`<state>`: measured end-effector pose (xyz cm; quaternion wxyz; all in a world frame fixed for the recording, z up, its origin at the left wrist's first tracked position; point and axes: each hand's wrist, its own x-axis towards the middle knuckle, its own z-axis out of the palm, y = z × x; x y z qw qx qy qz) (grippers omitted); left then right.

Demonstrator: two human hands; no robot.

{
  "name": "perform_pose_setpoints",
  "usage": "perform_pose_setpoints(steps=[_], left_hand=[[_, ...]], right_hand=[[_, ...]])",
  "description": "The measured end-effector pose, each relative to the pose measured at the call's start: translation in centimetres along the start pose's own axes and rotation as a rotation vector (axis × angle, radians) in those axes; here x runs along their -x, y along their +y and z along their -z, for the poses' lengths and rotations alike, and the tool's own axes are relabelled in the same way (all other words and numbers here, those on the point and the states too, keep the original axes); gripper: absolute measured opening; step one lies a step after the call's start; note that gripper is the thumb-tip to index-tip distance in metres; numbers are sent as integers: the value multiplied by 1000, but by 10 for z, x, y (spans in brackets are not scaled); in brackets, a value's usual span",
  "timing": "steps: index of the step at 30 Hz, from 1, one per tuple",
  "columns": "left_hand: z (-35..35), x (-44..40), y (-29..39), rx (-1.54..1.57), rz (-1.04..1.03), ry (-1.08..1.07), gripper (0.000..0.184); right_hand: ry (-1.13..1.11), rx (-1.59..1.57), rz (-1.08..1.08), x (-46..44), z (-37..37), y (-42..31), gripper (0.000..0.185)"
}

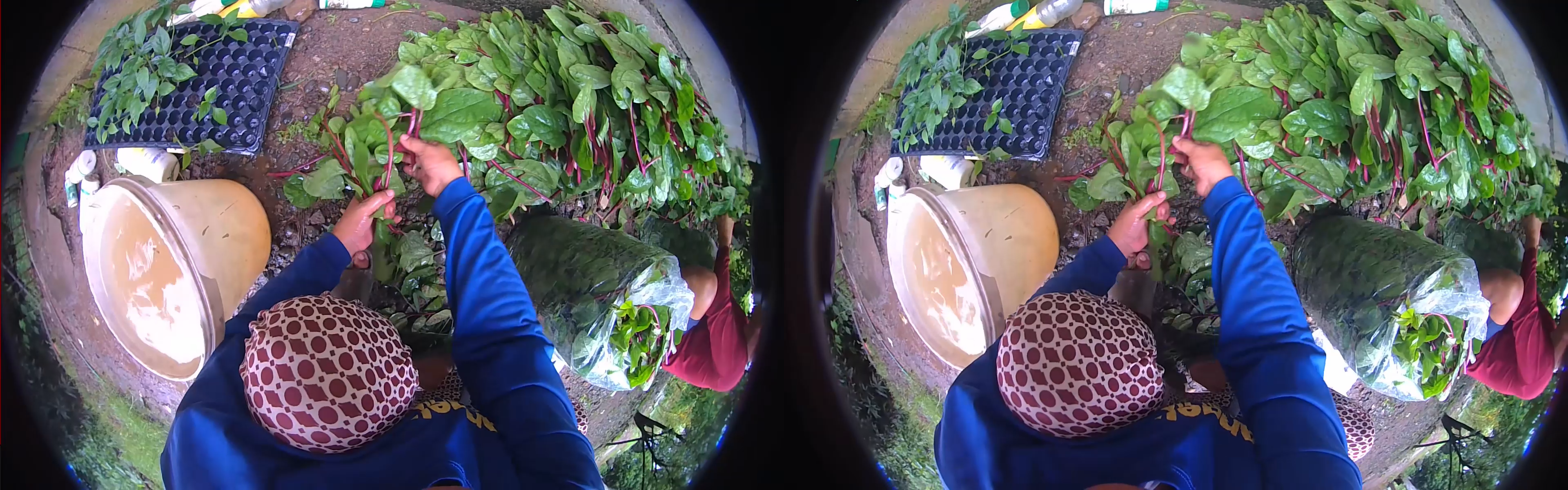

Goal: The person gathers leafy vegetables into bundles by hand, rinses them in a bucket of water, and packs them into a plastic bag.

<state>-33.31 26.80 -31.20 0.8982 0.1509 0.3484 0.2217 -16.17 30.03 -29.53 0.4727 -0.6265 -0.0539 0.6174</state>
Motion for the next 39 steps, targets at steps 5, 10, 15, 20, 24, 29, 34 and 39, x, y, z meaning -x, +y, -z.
perform_pose_setpoints(steps=[5, 10, 15, 20, 24, 29, 34, 39], left_hand=[[6, 6, 15, -194, 12, -9, 12], [-12, 14, 24, -202, -25, -27, 21], [-14, 13, 15, -283, -84, 23, 20], [5, 14, 23, -164, 17, -222, 23], [10, 15, 28, -176, 103, -170, 30], [18, 11, 8, 84, 22, -81, 17], [23, 6, 0, -53, -122, -57, 15], [-3, -2, -3, -326, -249, 50, 24]], right_hand=[[42, 248, 198, -24, 25, 4, 31], [142, 940, 647, 28, -12, -40, 41], [28, 593, 368, 29, -41, -55, 25], [5, 324, 277, 2, -29, -55, 19], [142, 1316, 544, -5, -7, -64, 23], [199, 395, 470, 6, 12, -89, 20], [293, 75, 799, 37, 11, -94, 30], [193, 159, 579, 61, -23, 3, 49]])
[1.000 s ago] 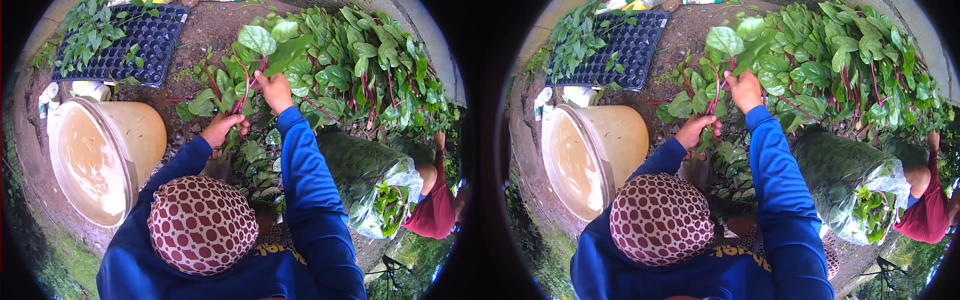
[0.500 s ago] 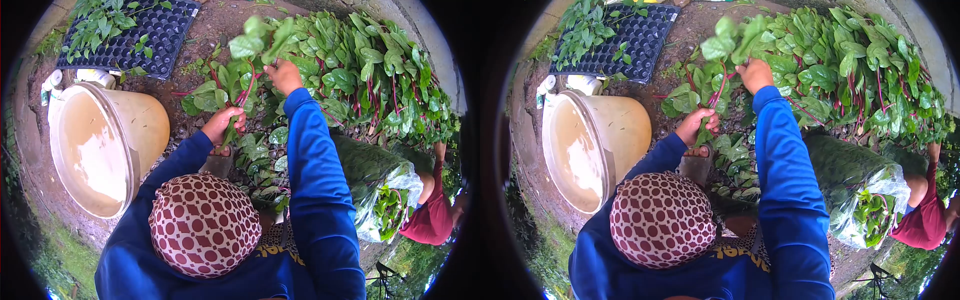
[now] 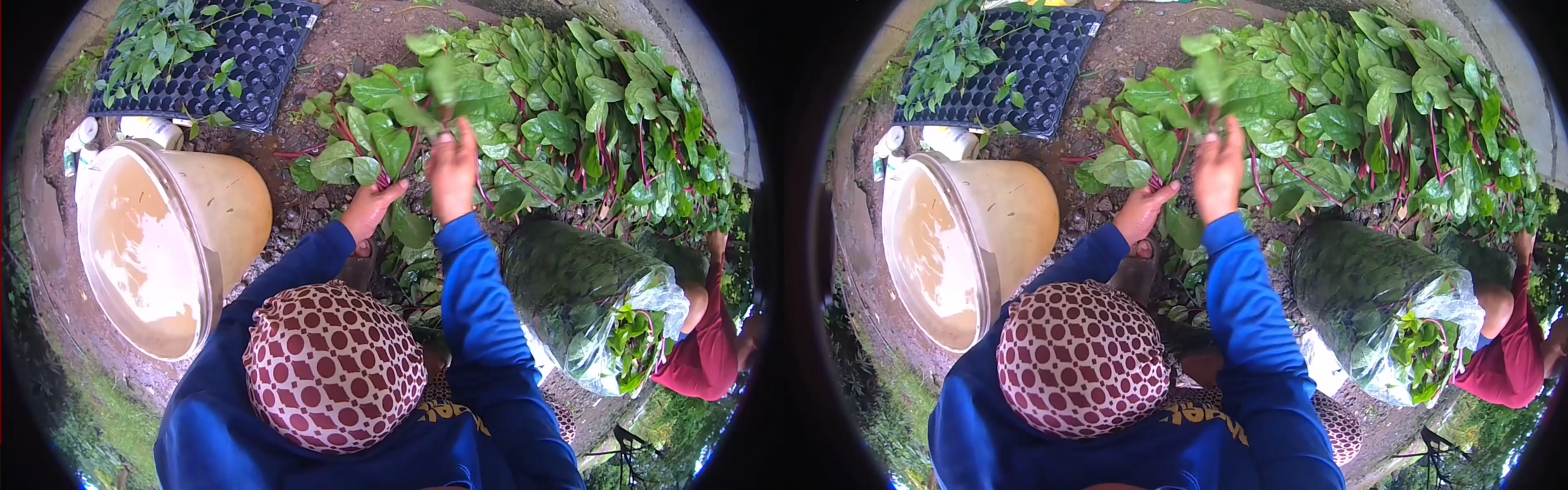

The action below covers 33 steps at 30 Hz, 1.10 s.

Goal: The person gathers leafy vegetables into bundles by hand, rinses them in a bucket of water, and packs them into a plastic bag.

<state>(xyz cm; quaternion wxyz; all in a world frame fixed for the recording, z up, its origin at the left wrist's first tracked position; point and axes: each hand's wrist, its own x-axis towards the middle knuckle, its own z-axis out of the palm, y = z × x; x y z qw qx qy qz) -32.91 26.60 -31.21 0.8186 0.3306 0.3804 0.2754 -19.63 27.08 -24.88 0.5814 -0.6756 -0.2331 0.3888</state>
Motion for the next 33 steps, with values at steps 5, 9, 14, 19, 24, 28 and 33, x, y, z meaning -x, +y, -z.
perform_pose_setpoints(steps=[5, 9, 14, 19, 24, 28, 33], left_hand=[[-2, 0, -7, -271, -228, 59, 24], [11, -6, -7, -746, -184, 53, 28], [7, -11, -27, -615, -339, 125, 22], [-7, -9, -2, -47, -108, 16, 20], [5, -2, 15, 267, 154, -83, 22], [16, 4, 14, 261, 141, -197, 25], [32, -3, -4, 402, 139, -101, 16]], right_hand=[[-22, 840, 132, 1, -5, 38, 56], [-94, 537, -61, -10, 3, 41, 63], [-89, 106, -157, -7, -10, 29, 64], [-151, 267, 36, -25, -9, 17, 59], [-95, -71, -62, -59, 5, -30, 38], [-217, -363, -232, -79, 15, -55, 24], [-443, -511, -286, -96, 53, -50, 22]])
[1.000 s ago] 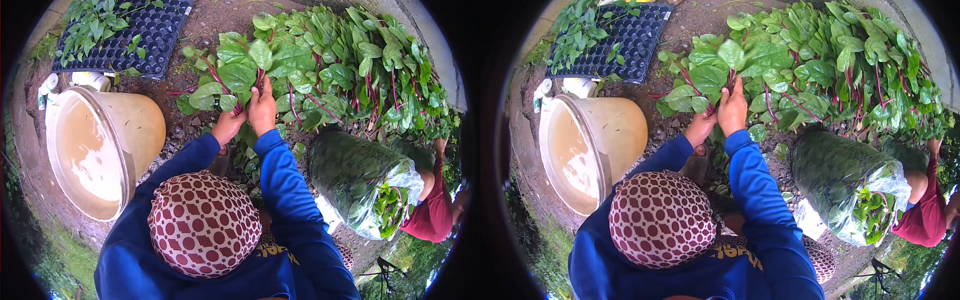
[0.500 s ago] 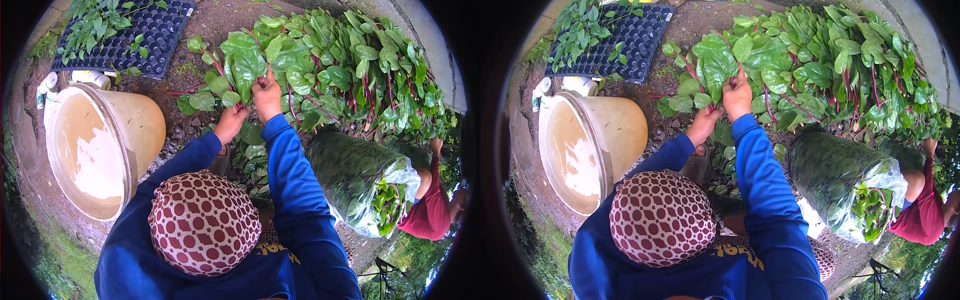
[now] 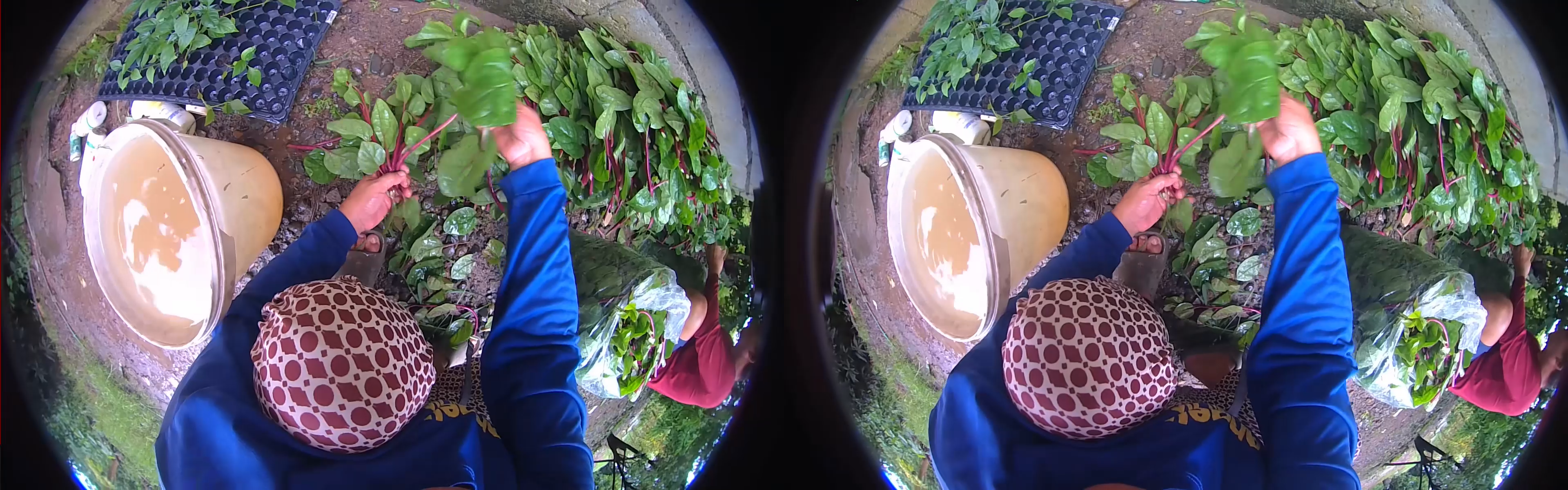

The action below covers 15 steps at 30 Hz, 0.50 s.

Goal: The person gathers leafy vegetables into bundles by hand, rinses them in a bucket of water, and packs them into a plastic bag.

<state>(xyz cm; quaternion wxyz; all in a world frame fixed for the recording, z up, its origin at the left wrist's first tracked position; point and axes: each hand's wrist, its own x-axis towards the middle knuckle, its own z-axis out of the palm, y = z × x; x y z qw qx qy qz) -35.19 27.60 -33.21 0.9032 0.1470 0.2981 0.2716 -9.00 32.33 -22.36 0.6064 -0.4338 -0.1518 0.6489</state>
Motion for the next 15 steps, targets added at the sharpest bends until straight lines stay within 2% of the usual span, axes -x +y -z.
perform_pose_setpoints(steps=[2, 4, 5, 6, 8, 10, 12, 13, 14, 15], left_hand=[[-3, 6, 7, 61, -67, 90, 14], [2, 8, 12, 97, -161, 169, 15], [7, 11, 13, 111, -248, 104, 13], [3, 14, 15, 85, -271, 121, 13], [-8, 22, 18, 37, -312, 155, 13], [-18, 28, 14, 7, -327, 76, 20], [-31, 36, 11, 13, -316, 62, 22], [-3, 22, -9, 82, -400, -15, 26], [4, 21, -11, 74, -312, 42, 27], [4, 24, -8, 69, -224, 102, 28]], right_hand=[[-31, -40, -7, 9, 2, -21, 21], [39, -162, -6, 25, -16, -40, 20], [97, 25, 80, 40, -34, -43, 20], [116, 66, 117, 46, -40, -32, 21], [158, 149, 190, 53, -46, 3, 22], [44, -159, 40, 58, -55, 60, 29], [186, 117, 67, 56, -89, 122, 31], [208, 144, 139, 49, -91, 153, 31], [231, 170, 209, 42, -87, 179, 31], [291, 183, 168, 41, -93, 181, 28]])
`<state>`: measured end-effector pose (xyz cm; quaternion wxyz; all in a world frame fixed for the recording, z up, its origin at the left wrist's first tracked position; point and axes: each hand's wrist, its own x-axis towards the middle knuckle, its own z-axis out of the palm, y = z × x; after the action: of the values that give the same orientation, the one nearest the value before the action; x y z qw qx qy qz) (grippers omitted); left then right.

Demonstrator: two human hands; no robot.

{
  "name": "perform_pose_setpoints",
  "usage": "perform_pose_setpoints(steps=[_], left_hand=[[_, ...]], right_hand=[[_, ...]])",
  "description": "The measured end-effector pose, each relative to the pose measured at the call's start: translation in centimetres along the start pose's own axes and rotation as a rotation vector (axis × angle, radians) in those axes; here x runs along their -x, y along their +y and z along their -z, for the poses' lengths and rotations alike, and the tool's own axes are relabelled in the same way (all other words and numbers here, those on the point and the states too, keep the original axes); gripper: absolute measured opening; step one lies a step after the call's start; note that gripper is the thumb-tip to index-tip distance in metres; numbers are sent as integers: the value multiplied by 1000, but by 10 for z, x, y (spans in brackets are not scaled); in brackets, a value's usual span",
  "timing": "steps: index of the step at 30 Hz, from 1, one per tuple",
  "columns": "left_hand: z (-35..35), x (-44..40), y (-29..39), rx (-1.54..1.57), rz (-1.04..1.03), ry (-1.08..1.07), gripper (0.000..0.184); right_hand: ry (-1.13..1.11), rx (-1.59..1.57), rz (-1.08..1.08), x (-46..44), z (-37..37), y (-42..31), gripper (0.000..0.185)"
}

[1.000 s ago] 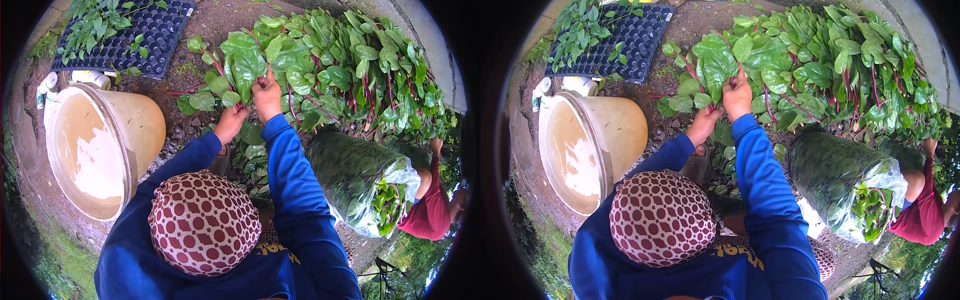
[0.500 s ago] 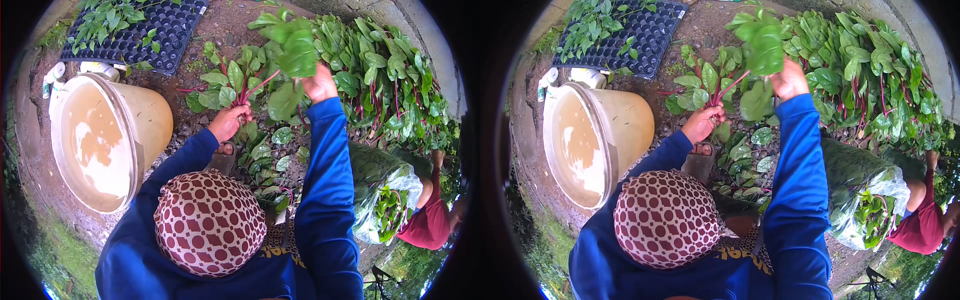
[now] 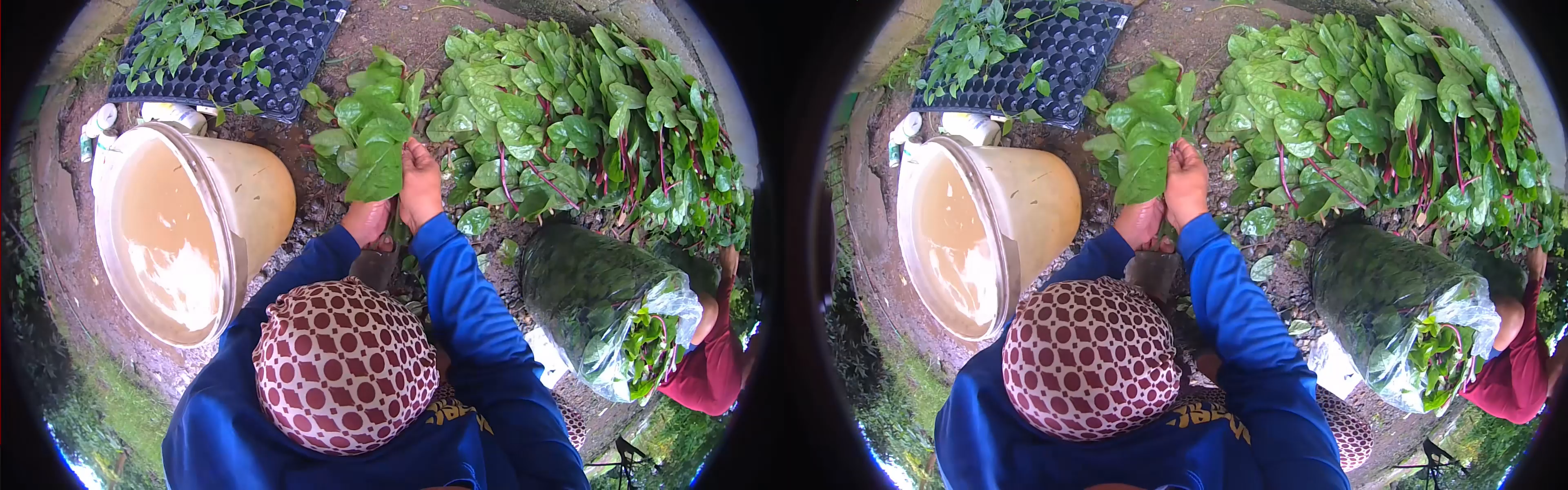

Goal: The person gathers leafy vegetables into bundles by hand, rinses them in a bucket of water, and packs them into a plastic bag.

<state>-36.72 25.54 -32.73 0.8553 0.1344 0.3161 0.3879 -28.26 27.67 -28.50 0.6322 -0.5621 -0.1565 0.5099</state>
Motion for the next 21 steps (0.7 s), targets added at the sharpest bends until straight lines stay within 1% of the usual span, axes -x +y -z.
perform_pose_setpoints(steps=[1, 2, 3, 4, 5, 7, 8, 9, 10, 11, 13, 14, 15, 17, 19, 20, 21], left_hand=[[-1, 2, 3, -16, 83, 59, 29], [5, 12, 16, -291, 135, 11, 33], [9, 17, 21, -258, 149, -65, 32], [11, 19, 24, -223, 160, -143, 31], [12, 19, 27, -187, 169, -220, 30], [10, 14, 31, -244, 244, -47, 30], [19, 11, 26, -242, 189, -61, 30], [25, 8, 24, -242, 136, -76, 29], [-3, 7, 32, 25, 135, -58, 29], [-19, 8, 45, 21, 54, -10, 29], [-40, 6, 60, 4, -101, 78, 29], [-26, 1, 62, -15, -134, 131, 30], [-20, -2, 64, -135, -306, 306, 29], [-35, 11, 90, -265, -381, 340, 23], [-34, 16, 106, -215, -442, 263, 13], [-35, 14, 115, -215, -422, 235, 12], [-37, 13, 114, -236, -411, 294, 14]], right_hand=[[-31, 2, -106, 1, 0, -4, 28], [-63, 5, -209, 0, 4, -11, 27], [-94, 9, -310, 1, 6, -25, 27], [-76, 250, -326, -5, 15, -32, 25], [-74, 596, 208, -23, 35, -12, 23], [55, 657, 281, -29, 43, -39, 20], [60, 829, 220, -17, 36, -61, 17], [-40, 1026, 237, -2, 28, -65, 16], [-142, 1222, 254, 14, 15, -64, 16], [-243, 1415, 268, 27, 5, -59, 15], [-328, 1221, 522, 38, -3, -38, 17], [-385, 1017, 597, 30, -1, -34, 20], [-385, 953, 484, 15, 6, -31, 20], [-382, 812, 249, -19, 24, -22, 22], [-246, 1201, 356, -41, 30, -12, 22], [-254, 1357, 362, -45, 27, -2, 26], [-304, 1460, 287, -39, 15, -4, 32]])
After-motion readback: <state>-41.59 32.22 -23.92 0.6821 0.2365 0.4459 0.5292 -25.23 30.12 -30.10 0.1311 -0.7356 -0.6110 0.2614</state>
